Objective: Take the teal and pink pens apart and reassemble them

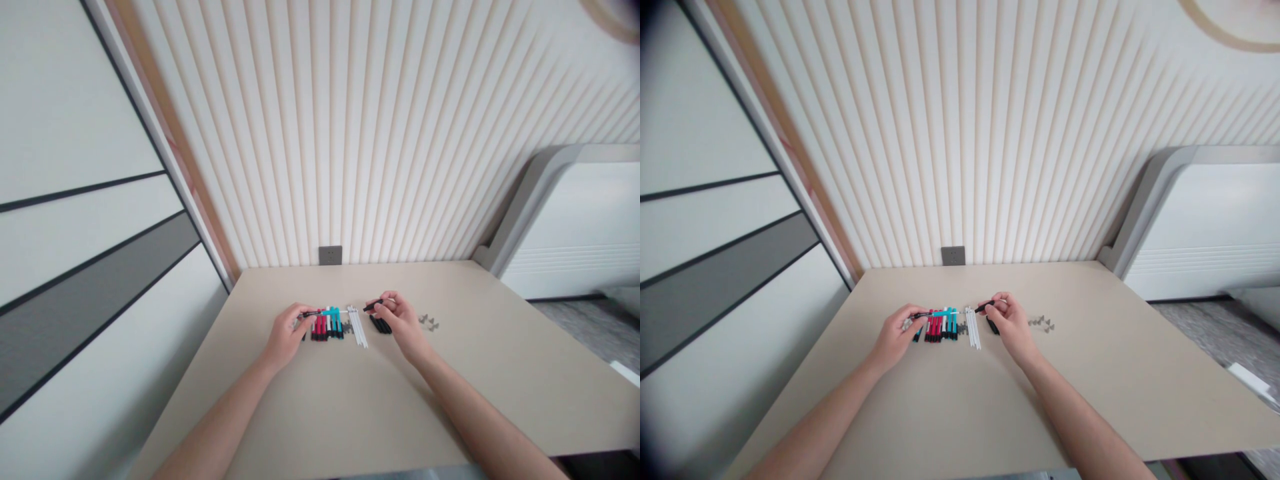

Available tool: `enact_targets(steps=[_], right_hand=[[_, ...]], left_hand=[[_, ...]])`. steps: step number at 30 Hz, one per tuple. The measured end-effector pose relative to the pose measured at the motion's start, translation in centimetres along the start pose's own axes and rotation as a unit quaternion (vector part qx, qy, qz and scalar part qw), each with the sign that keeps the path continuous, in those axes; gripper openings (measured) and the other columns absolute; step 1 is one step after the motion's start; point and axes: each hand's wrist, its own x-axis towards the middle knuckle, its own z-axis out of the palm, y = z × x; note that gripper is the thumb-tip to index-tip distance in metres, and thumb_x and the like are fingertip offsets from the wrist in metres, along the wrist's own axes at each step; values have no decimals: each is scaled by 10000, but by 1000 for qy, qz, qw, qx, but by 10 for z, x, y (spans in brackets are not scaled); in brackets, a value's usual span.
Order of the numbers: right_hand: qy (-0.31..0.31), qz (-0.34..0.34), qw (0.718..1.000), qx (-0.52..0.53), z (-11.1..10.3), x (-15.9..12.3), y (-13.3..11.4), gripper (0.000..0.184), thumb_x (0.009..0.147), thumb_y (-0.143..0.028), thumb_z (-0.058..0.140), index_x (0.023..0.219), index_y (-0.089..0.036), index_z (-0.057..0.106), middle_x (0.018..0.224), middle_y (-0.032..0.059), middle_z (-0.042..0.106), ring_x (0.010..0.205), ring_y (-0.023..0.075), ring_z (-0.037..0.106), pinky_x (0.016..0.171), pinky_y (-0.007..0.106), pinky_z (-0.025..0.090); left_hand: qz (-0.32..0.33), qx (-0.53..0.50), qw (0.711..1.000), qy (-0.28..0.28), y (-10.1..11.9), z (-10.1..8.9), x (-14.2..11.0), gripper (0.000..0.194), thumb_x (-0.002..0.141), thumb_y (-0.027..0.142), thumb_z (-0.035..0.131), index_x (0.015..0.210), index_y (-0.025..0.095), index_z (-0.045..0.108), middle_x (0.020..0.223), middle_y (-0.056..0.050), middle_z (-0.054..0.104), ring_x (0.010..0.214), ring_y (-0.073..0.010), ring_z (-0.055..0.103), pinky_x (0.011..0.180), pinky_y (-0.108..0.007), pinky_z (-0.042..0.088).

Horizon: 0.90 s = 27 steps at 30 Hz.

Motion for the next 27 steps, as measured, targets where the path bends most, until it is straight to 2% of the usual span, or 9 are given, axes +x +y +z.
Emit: enact_targets(steps=[15,19,24,27], right_hand=[[-50,40,998,30,6,-6,0,362,757,-441,734,877,-241,458,979,62,737,891,209,679,762,297,459],[-65,43,996,37,7,-6,-1,342,768,-431,729,877,-243,464,996,62,738,923,214,683,827,321,468],[-95,38,994,29,11,-7,5,366,774,-447,720,991,-239,512,1030,85,732,945,227,686,901,376,471],[-124,32,991,27,13,-9,8,328,790,-452,705,956,-226,535,1041,86,725,977,228,679,936,385,457]], left_hand=[[-7,-2,1000,2,0,0,0,193,892,333,555,954,187,666,930,-36,694,899,-187,625,820,-280,466],[-8,-10,1000,1,-1,0,-1,184,901,319,553,968,190,665,939,-32,693,907,-180,628,827,-275,462],[8,-16,1000,-20,-1,4,-3,178,893,315,575,972,188,671,944,-43,694,902,-184,631,841,-290,467],[19,-21,999,-28,-2,6,-4,166,889,309,588,969,188,669,928,-40,688,890,-179,629,832,-286,468]])
